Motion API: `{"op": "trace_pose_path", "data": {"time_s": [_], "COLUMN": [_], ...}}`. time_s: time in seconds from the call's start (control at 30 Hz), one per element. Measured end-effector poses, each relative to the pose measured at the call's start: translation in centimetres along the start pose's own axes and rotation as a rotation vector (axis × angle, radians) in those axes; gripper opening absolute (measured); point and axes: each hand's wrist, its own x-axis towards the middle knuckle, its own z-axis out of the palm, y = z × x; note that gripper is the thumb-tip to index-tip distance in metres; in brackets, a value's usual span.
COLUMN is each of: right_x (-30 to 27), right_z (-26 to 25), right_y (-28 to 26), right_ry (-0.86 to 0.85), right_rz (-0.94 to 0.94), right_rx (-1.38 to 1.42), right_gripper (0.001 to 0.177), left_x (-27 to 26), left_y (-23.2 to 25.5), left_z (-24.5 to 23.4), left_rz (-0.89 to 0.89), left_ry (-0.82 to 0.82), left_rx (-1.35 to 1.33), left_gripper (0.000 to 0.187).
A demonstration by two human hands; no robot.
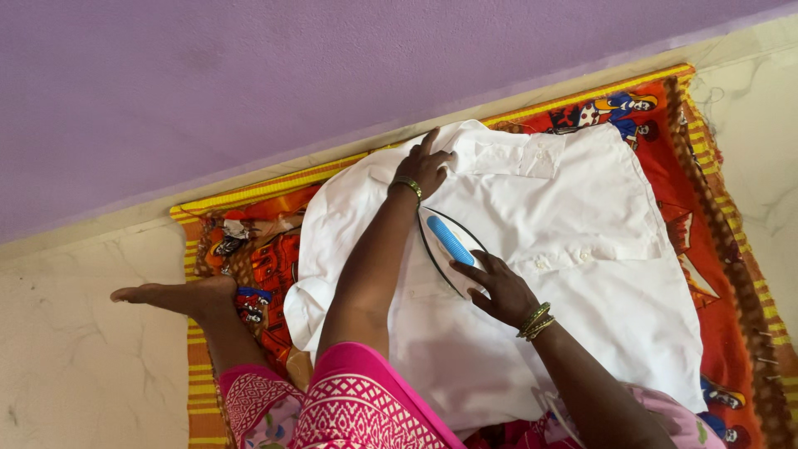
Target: The person irons a white shirt laid out on a colorful mat on the floor. They use an electric iron to smooth the front and sleeves, then fold the shirt neatly.
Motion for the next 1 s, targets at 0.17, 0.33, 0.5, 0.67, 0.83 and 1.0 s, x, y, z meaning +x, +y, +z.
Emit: {"op": "trace_pose_path", "data": {"time_s": [0.17, 0.33, 0.5, 0.67, 0.83, 1.0], "right_x": [0.0, -0.1, -0.3, 0.1, 0.3, 0.2], "right_z": [-0.2, -0.5, -0.3, 0.5, 1.0, 0.6], "right_y": [-0.3, -0.2, 0.1, 0.7, 1.1, 0.8], "right_ry": [0.002, -0.014, 0.000, 0.048, 0.016, -0.012], "right_rz": [0.002, 0.008, -0.023, -0.087, -0.054, 0.048], "right_rx": [0.002, 0.029, 0.037, 0.035, 0.034, 0.120], "right_gripper": [0.070, 0.068, 0.070, 0.079, 0.084, 0.090], "left_x": [1.9, 2.6, -1.4, -12.9, -18.3, -19.4], "left_y": [3.6, -0.6, -13.7, -23.5, -15.6, -4.0], "left_z": [1.4, 3.3, -2.1, -5.6, 1.5, 7.6], "left_rz": [-0.050, 0.146, -0.218, -1.164, -0.735, -0.305], "left_ry": [-0.090, 0.545, 0.859, 1.069, 0.913, 0.454], "left_rx": [0.123, -0.100, -0.398, -0.438, 0.000, -0.106], "left_gripper": [0.044, 0.059, 0.075, 0.056, 0.057, 0.026]}}
